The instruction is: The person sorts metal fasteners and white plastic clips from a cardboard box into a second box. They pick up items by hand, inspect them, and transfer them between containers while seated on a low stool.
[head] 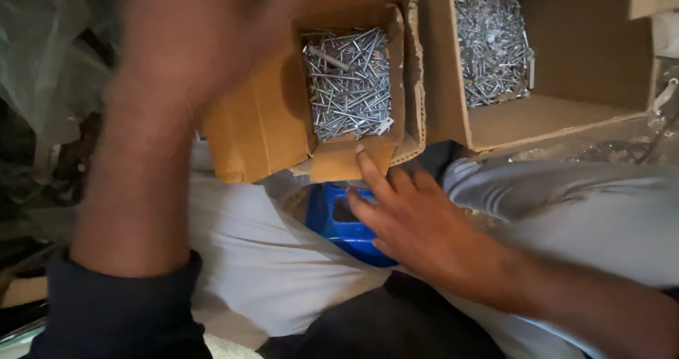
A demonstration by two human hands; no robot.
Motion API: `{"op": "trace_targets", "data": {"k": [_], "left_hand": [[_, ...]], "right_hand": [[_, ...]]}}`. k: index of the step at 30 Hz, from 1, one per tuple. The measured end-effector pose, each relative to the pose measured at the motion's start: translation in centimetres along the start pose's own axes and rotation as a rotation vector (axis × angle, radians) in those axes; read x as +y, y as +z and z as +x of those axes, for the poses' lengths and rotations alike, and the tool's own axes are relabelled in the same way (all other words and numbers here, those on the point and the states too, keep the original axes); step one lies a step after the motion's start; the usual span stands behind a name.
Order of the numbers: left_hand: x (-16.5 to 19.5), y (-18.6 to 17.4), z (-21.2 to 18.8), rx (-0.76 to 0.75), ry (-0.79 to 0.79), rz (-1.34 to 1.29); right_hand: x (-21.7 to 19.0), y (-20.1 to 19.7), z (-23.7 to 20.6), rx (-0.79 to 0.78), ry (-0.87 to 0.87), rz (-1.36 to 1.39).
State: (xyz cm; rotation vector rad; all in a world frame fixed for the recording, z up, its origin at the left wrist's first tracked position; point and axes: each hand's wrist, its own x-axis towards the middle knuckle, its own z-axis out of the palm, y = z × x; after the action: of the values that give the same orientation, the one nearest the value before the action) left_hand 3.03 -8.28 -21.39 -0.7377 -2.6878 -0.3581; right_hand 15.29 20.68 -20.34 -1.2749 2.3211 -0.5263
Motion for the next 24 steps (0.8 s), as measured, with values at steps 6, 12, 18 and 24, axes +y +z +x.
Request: {"op": "trace_targets", "data": {"k": [6, 12, 18, 24], "left_hand": [[6.5, 4.3, 2.4, -0.526, 0.148, -0.224], [7.7, 10.8, -0.9, -0.653, 0.159, -0.070], [9.9, 14.0, -2.5, -0.532, 0.141, -0.208], [10.0, 14.4, -1.4, -0.770, -0.056, -0.340]], "right_hand": [[-0.1, 0.4, 0.7, -0.068, 0.026, -0.098], [-0.1, 1.3, 0.7, -0.078, 0.010, -0.253], [-0.3, 2.3, 1.1, -0.118, 0.001, -0.202], [-0.7, 1.6, 1.2, -0.102, -0.027, -0.165]]}}
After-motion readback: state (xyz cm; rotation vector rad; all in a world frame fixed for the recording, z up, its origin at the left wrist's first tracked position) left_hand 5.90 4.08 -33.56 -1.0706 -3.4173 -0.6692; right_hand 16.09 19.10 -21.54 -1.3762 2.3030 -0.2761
